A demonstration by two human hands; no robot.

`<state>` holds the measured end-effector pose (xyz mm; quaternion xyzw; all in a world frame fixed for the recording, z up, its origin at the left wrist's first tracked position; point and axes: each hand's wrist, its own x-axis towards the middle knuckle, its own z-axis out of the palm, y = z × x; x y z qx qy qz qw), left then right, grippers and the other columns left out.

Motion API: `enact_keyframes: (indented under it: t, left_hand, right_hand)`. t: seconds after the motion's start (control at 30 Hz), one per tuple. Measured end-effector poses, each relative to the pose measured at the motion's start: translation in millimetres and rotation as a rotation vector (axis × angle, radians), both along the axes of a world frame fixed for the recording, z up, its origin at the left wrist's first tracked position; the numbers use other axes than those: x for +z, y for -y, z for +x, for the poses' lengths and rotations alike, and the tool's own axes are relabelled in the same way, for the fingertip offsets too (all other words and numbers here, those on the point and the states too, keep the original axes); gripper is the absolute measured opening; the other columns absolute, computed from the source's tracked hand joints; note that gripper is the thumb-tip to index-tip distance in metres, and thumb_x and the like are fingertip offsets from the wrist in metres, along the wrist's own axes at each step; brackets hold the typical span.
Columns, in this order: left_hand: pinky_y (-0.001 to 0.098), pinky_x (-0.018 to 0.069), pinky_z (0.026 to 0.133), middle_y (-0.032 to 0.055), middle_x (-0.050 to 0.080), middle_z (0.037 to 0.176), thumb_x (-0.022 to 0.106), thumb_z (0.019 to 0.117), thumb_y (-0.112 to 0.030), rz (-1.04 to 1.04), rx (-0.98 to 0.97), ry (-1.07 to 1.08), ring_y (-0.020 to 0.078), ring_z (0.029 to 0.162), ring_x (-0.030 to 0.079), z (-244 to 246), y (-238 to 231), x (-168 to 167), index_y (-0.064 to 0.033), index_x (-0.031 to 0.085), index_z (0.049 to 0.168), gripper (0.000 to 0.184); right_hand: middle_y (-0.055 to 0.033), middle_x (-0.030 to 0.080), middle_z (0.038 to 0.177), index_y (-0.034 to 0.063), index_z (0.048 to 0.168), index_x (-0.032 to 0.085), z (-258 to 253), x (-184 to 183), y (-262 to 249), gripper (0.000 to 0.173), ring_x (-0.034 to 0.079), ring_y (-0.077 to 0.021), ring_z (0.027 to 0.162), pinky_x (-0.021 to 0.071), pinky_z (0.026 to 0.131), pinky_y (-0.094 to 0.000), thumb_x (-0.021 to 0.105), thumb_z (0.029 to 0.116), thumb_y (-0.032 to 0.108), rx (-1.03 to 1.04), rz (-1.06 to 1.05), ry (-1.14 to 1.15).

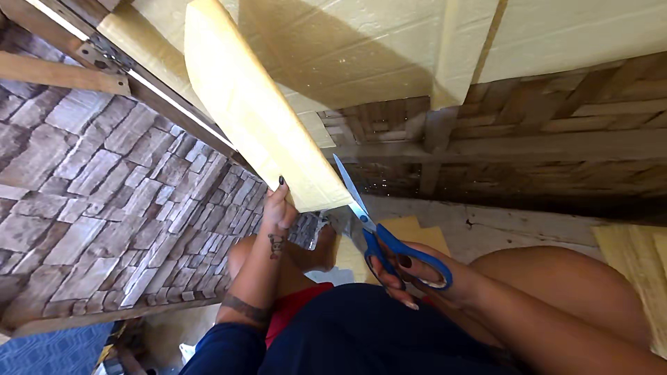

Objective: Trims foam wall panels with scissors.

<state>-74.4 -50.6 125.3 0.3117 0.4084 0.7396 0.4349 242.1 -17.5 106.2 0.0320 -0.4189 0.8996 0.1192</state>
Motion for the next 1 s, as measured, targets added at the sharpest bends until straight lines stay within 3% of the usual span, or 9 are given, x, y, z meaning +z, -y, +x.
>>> enact_keyframes:
  t: [0.23,0.6,0.83,1.0]
  left_hand:
    - [0.0430,0.0622,0.083,0.0044,0.075,0.106,0.071,0.0945,-0.030,-0.051,-0.004,0.052,0.0185,0.096,0.074,11.7,1.4,-3.4,-0.0210,0.065,0.118,0.025]
    - [0.0403,0.0623,0.084,0.0017,0.076,0.105,0.078,0.0883,-0.031,0.008,0.020,-0.050,0.0154,0.095,0.074,-16.6,1.6,4.8,-0.0229,0.067,0.116,0.031]
    - [0.0397,0.0610,0.088,0.0007,0.075,0.108,0.083,0.0839,-0.032,0.066,-0.011,-0.074,0.0148,0.099,0.073,-19.1,-2.1,8.7,-0.0240,0.068,0.116,0.037]
    - [0.0384,0.0620,0.085,0.0006,0.076,0.105,0.083,0.0839,-0.033,0.062,-0.045,-0.125,0.0138,0.096,0.073,-12.7,-2.1,9.0,-0.0239,0.070,0.114,0.034]
  right_hand:
    - [0.0056,0.060,0.087,0.0176,0.113,0.059,-1.2,-3.5,-1.8,0.058,0.063,-0.0051,0.075,0.0556,0.067,-0.0205,0.064,0.0875,0.069,0.096,0.057,-0.040]
    - [0.0050,0.061,0.089,0.0170,0.113,0.062,5.5,-4.6,-3.7,0.056,0.063,-0.0048,0.075,0.0558,0.067,-0.0199,0.064,0.0888,0.068,0.126,0.020,0.010]
    - [0.0052,0.061,0.091,0.0181,0.113,0.061,4.8,-2.5,-1.8,0.057,0.063,-0.0052,0.077,0.0562,0.068,-0.0208,0.064,0.0878,0.069,0.155,0.030,0.010]
    - [0.0053,0.062,0.090,0.0172,0.113,0.062,1.5,-8.4,-2.5,0.055,0.064,-0.0049,0.076,0.0559,0.068,-0.0201,0.064,0.0893,0.067,0.158,0.003,-0.022]
